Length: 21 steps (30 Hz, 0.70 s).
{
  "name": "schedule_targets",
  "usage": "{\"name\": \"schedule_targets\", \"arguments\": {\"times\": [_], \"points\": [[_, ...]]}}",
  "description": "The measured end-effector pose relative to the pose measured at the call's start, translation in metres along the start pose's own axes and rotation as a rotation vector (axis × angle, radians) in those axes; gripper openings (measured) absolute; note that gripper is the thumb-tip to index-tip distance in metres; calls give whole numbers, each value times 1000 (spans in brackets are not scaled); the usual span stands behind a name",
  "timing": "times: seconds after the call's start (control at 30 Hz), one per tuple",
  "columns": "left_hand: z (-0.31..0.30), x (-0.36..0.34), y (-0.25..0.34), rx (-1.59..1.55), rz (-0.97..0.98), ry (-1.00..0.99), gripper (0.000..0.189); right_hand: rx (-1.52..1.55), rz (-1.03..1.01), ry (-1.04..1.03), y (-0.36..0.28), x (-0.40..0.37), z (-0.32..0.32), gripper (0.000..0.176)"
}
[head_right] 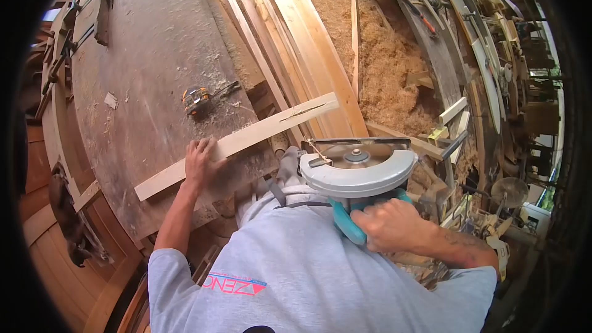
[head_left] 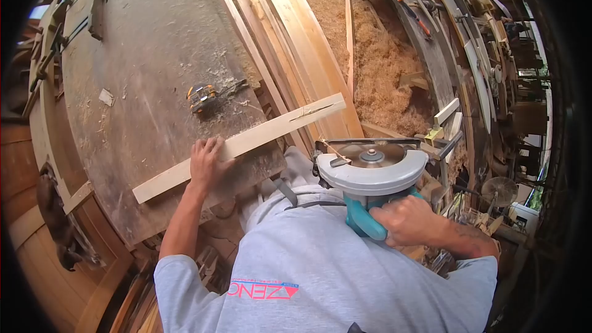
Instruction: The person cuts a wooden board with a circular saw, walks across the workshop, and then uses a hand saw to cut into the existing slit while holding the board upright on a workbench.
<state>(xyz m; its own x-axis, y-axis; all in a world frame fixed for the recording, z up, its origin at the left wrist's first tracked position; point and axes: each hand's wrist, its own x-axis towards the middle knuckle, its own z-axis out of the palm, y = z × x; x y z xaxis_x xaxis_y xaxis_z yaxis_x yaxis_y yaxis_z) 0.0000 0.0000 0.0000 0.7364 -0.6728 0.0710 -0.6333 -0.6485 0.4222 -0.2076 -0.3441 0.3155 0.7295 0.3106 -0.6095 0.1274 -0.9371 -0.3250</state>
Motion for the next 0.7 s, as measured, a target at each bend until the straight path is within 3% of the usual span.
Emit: {"name": "schedule_targets", "arguments": {"times": [0.17, 0.7], "points": [[-15, -4, 1, -47, -36, -43, 64, 36, 11, 51, -8, -4, 7, 25], [-33, -55, -25, -14, -157, 109, 66, 36, -46, 138, 0, 1, 5, 26]]}}
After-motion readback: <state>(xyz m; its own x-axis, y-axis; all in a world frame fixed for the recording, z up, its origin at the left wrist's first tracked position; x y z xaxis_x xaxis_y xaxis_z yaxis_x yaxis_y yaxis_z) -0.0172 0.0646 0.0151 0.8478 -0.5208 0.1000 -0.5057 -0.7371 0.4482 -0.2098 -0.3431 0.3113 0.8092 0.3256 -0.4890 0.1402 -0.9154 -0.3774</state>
